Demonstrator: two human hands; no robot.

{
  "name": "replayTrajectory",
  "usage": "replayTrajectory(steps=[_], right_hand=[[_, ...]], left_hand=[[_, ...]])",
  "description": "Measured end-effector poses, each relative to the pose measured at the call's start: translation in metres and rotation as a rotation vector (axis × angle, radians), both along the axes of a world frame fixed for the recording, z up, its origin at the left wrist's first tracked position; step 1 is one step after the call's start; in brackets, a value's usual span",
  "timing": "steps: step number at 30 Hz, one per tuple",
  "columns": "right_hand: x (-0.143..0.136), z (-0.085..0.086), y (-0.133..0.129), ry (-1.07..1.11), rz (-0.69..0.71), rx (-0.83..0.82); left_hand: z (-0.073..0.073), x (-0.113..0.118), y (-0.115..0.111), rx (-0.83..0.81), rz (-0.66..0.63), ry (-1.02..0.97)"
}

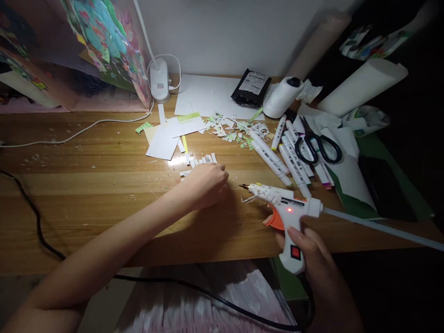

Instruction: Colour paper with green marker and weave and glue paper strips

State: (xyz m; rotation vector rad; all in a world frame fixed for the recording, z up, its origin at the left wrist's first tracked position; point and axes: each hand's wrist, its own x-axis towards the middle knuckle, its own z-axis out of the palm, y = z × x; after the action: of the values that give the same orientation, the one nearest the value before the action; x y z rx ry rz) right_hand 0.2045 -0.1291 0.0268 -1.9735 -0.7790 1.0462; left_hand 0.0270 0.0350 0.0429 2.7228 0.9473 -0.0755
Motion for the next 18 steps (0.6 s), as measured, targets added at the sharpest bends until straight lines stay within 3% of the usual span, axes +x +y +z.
replayTrajectory(steps=[4,10,18], right_hand=[[-0.008,0.001,-0.001,0.03,0.07,-0.106],[-0.019,-0.005,0.009,0.059,0.155,-0.082],[-0.022,-0.01,0.016,0.059,0.124,-0.093]], left_hand=[[-0.002,-0.005,0.009,-0.053,-0.006,-0.051],[-0.013,-0.012,0.019,-0.096,-0.039,-0.156],[-0.015,-0.013,0.02,-0.137,-0.032,-0.216]])
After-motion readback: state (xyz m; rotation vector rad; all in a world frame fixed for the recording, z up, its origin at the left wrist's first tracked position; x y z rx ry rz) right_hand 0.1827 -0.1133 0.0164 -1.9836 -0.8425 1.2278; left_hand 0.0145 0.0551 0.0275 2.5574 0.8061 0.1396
